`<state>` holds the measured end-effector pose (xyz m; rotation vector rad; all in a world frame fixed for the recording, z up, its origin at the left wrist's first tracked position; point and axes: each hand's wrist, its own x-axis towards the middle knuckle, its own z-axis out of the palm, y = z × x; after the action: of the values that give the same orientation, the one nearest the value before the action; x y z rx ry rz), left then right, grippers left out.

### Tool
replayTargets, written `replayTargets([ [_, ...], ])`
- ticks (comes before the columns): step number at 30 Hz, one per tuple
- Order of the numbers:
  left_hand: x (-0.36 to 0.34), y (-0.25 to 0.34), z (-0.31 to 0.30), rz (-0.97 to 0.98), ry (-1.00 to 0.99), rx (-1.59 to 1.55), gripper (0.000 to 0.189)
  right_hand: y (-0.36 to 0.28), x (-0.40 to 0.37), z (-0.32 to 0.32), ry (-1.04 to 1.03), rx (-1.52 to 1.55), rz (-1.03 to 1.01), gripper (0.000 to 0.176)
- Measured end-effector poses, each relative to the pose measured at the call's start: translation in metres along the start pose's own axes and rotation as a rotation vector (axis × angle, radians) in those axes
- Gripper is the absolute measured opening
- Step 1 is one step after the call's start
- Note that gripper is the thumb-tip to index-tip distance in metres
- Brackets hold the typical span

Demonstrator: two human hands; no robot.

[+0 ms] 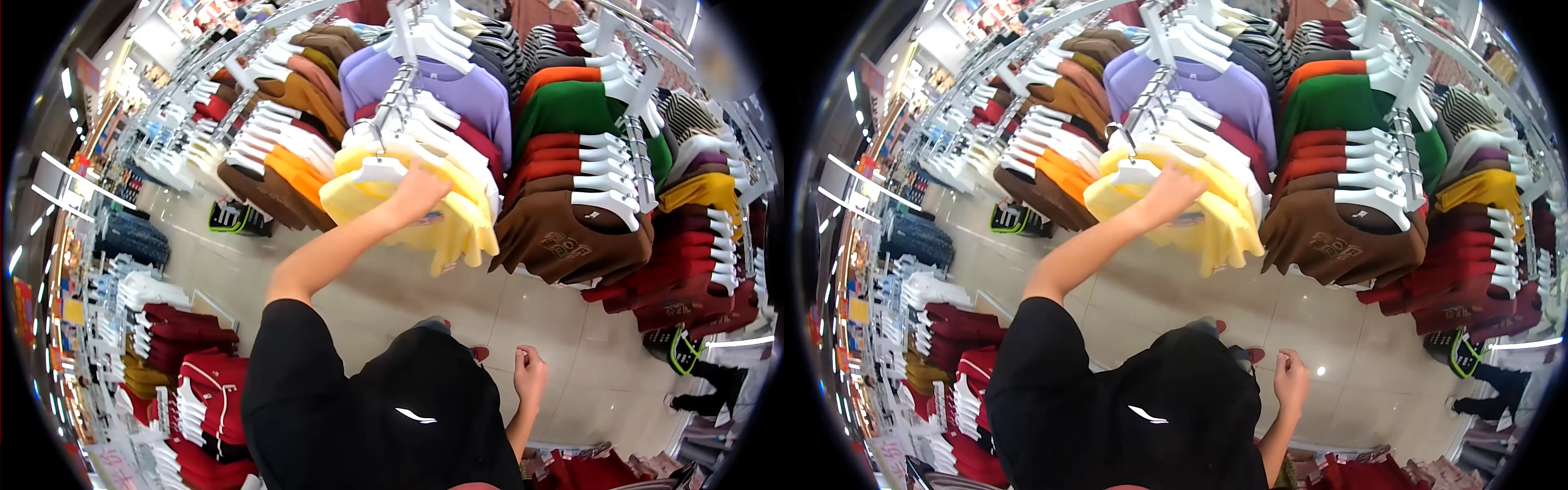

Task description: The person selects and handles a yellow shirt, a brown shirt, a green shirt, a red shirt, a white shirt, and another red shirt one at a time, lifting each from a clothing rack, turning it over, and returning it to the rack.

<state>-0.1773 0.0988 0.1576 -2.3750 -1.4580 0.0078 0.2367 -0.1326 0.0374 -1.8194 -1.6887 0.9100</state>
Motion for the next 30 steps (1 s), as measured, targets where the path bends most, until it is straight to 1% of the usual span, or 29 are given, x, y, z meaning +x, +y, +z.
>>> replayTargets([
  [1,-0.001,0.004,-0.012,-0.007,-0.019,0.005,0.041,-0.004,0.003,0.001,-0.04,-0.001,-0.021,0.014],
  [3,0.002,0.015,-0.034,-0.015,-0.057,0.012,0.05,-0.012,0.008,0.002,-0.057,0.036,-0.105,0.014],
  [4,0.002,0.02,-0.031,-0.008,-0.057,0.089,0.048,-0.015,0.011,0.001,-0.062,0.054,-0.143,0.015],
  [5,0.0,0.027,-0.034,-0.001,-0.08,0.083,0.043,-0.02,0.013,0.001,-0.02,0.085,-0.16,0.015],
  [7,-0.006,0.054,-0.068,0.012,-0.122,0.073,0.033,-0.035,0.021,0.0,0.065,0.15,-0.199,0.018],
  [10,-0.022,0.099,-0.079,0.072,-0.039,0.197,0.008,-0.098,0.031,-0.022,0.357,0.123,-0.422,0.03],
  [11,-0.026,0.113,-0.09,0.104,-0.097,0.163,0.008,-0.123,0.033,-0.031,0.346,0.127,-0.48,0.034],
  [12,-0.029,0.131,-0.087,0.089,-0.17,0.153,0.01,-0.147,0.034,-0.04,0.336,0.129,-0.537,0.039],
  [13,-0.033,0.143,-0.099,0.124,-0.182,0.086,0.006,-0.16,0.037,-0.043,0.326,0.13,-0.592,0.044],
  [15,-0.037,0.17,-0.115,0.174,-0.301,0.096,0.006,-0.163,0.044,-0.037,0.166,0.126,-0.637,0.044],
  [16,-0.04,0.181,-0.12,0.218,-0.323,0.096,0.005,-0.162,0.045,-0.035,0.088,0.118,-0.653,0.044],
  [17,-0.042,0.192,-0.122,0.263,-0.344,0.092,0.005,-0.162,0.043,-0.036,0.019,0.077,-0.591,0.04],
  [18,-0.042,0.2,-0.125,0.301,-0.411,0.077,0.005,-0.163,0.04,-0.035,-0.051,0.034,-0.527,0.036],
  [19,-0.042,0.202,-0.128,0.317,-0.423,0.053,0.005,-0.165,0.037,-0.035,-0.12,-0.008,-0.465,0.032],
  [20,-0.043,0.203,-0.133,0.335,-0.435,0.029,0.004,-0.166,0.035,-0.031,-0.056,0.056,-0.499,0.027],
  [21,-0.043,0.201,-0.141,0.354,-0.447,0.008,0.004,-0.164,0.033,-0.029,-0.049,0.054,-0.486,0.027],
  [22,-0.042,0.197,-0.144,0.358,-0.48,-0.065,0.008,-0.16,0.031,-0.028,-0.041,0.053,-0.475,0.026],
  [23,-0.046,0.19,-0.143,0.376,-0.363,-0.14,0.01,-0.158,0.029,-0.027,-0.032,0.053,-0.462,0.026],
  [25,-0.059,0.173,-0.143,0.417,-0.129,-0.297,0.014,-0.152,0.028,-0.027,0.016,0.03,-0.514,0.023],
  [26,-0.066,0.166,-0.147,0.442,-0.112,-0.375,0.023,-0.144,0.029,-0.024,0.032,0.019,-0.543,0.022],
  [27,-0.069,0.155,-0.162,0.517,-0.028,-0.701,0.026,-0.141,0.027,-0.027,0.047,0.006,-0.566,0.022],
  [28,-0.073,0.142,-0.176,0.588,0.051,-1.034,0.029,-0.142,0.025,-0.035,0.007,0.023,-0.55,0.02],
  [29,-0.081,0.131,-0.183,0.665,-0.083,-1.276,0.032,-0.138,0.024,-0.038,0.012,0.003,-0.522,0.021],
  [30,-0.092,0.118,-0.189,0.725,-0.036,-1.416,0.029,-0.132,0.023,-0.04,0.018,-0.017,-0.494,0.021],
])
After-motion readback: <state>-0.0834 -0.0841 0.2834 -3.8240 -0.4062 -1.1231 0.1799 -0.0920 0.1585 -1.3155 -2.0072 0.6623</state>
